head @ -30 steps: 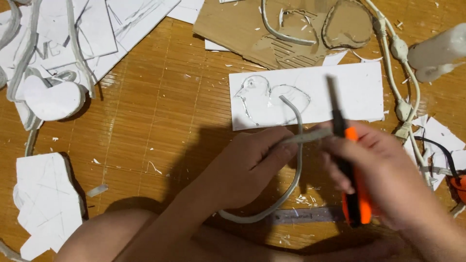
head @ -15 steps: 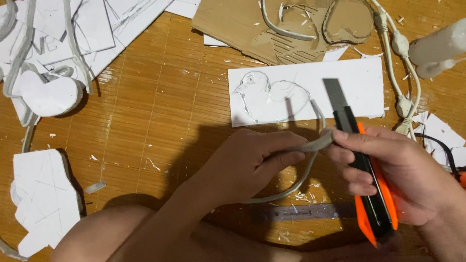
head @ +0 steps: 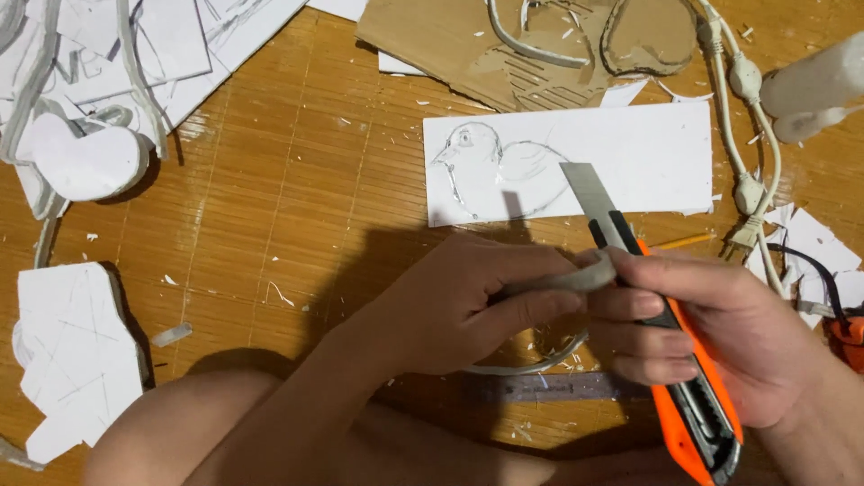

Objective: The person is using a utility knife to cut and trim a flexible plastic casing, likely for LED neon lights, on a floor-based workspace.

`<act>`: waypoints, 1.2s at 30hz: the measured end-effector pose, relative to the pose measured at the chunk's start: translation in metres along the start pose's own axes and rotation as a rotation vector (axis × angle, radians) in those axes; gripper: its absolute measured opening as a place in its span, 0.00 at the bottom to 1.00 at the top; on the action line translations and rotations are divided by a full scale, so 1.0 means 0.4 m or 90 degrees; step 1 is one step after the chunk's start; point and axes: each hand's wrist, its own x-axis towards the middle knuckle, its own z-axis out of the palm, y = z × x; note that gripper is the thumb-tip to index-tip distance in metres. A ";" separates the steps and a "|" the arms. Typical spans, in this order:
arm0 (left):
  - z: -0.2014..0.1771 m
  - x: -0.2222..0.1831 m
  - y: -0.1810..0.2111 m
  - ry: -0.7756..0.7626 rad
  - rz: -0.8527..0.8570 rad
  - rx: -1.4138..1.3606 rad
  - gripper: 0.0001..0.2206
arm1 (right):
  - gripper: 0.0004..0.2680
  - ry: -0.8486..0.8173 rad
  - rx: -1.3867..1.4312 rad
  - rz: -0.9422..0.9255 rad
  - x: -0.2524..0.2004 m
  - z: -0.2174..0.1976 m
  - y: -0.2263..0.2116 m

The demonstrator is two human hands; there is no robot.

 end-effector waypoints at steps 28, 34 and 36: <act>0.108 0.006 -0.003 0.235 -0.067 -0.098 0.06 | 0.03 0.075 -0.112 -0.130 -0.008 -0.005 -0.024; 0.084 0.022 -0.022 0.195 -0.117 -0.151 0.10 | 0.06 0.279 -0.330 -0.204 0.012 0.080 0.004; 0.083 0.030 -0.032 0.235 -0.187 -0.296 0.10 | 0.16 0.512 -0.776 -0.208 0.024 0.139 0.007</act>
